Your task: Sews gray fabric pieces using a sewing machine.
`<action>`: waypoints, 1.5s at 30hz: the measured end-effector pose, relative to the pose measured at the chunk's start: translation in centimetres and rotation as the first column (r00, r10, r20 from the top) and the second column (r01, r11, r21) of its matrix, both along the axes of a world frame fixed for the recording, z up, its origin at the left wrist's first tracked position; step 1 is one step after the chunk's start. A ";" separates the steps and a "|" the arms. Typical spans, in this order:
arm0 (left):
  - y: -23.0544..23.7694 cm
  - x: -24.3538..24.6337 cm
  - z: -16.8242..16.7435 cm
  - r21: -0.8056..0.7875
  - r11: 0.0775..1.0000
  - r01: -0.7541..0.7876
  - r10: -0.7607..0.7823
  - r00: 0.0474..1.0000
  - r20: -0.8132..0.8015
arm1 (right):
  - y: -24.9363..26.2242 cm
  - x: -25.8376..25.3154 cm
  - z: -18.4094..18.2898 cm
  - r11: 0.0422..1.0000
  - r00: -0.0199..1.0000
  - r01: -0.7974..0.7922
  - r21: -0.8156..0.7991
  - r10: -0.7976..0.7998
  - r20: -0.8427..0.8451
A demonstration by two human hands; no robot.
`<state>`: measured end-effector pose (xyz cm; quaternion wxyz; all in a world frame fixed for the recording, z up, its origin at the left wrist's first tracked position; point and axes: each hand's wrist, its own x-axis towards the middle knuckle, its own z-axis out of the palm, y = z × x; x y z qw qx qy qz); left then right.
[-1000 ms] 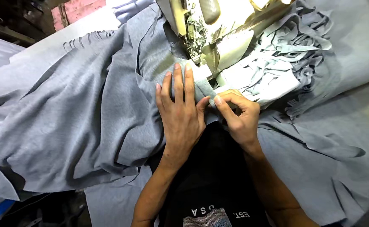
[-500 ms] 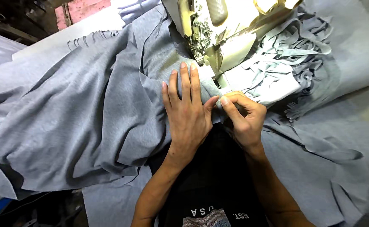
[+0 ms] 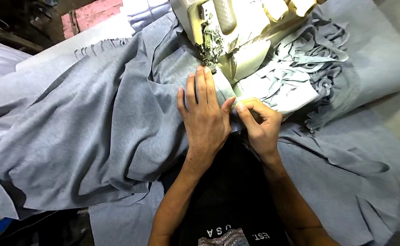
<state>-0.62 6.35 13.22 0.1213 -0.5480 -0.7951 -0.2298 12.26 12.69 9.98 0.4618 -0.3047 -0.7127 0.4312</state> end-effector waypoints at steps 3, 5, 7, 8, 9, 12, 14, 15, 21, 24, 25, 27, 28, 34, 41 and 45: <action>0.0 0.0 -0.2 0.015 1.000 -0.002 0.002 1.000 -0.012 | 0.0 0.0 -0.1 1.000 1.000 0.007 0.007 -0.007 0.003; 0.0 -0.1 -0.2 0.017 1.000 -0.006 0.006 1.000 -0.019 | 0.0 -0.1 0.0 1.000 1.000 0.013 0.009 -0.013 0.006; -0.1 -0.1 -0.2 0.007 1.000 -0.017 0.017 1.000 -0.024 | 0.0 -0.3 0.0 1.000 1.000 0.016 0.008 -0.016 0.010; -0.3 -0.2 -0.2 -0.001 1.000 -0.023 0.023 0.999 -0.023 | 0.0 -0.3 0.0 1.000 1.000 0.016 0.007 -0.016 0.012; -0.4 -0.2 -0.2 -0.009 1.000 -0.026 0.026 0.999 -0.020 | -0.1 -0.4 0.0 1.000 1.000 0.014 0.005 -0.014 0.018; -1.1 -0.4 -0.2 -0.013 0.999 -0.030 0.030 0.999 -0.012 | -0.6 -0.4 0.0 1.000 1.000 0.006 -0.005 -0.006 0.030; -1.4 -0.4 -0.2 -0.008 1.000 -0.022 0.022 1.000 0.005 | -0.8 -0.4 0.0 1.000 0.999 -0.001 -0.007 0.001 0.033; -1.5 -0.4 -0.2 -0.005 1.000 -0.016 0.016 1.000 0.013 | -0.8 -0.4 0.0 1.000 0.999 -0.003 -0.008 0.004 0.034; -1.4 -0.3 0.2 -0.012 1.000 -0.005 0.005 1.000 0.009 | -0.7 -0.4 0.2 1.000 1.000 0.002 -0.006 -0.002 0.010; -1.3 -0.3 0.1 -0.013 1.000 -0.015 0.015 1.000 0.001 | -0.9 -0.2 0.3 1.000 1.000 0.003 -0.005 -0.003 0.003; -1.2 -0.1 0.1 -0.018 1.000 -0.023 0.023 1.000 -0.002 | -0.9 -0.2 0.3 1.000 1.000 0.006 -0.006 -0.006 0.001; -1.0 0.1 0.3 -0.027 0.999 -0.038 0.038 0.999 -0.002 | -1.1 -0.1 0.3 1.000 1.000 0.010 -0.009 -0.010 -0.004; -0.9 0.2 0.4 -0.027 0.999 -0.041 0.041 0.999 0.000 | -1.1 -0.1 0.3 1.000 1.000 0.012 -0.008 -0.013 -0.006; -0.4 0.6 0.1 0.001 1.000 -0.022 0.022 0.999 0.050 | -1.3 0.2 0.5 1.000 0.999 0.031 0.003 -0.031 -0.014; -0.2 0.5 -0.1 0.028 1.000 -0.014 0.013 0.999 0.044 | -1.1 0.2 0.3 0.999 0.999 0.042 0.005 -0.041 -0.011; -0.6 0.6 0.1 -0.008 0.999 -0.037 0.037 0.999 0.015 | -1.1 0.3 0.3 0.999 0.999 0.044 -0.007 -0.044 0.021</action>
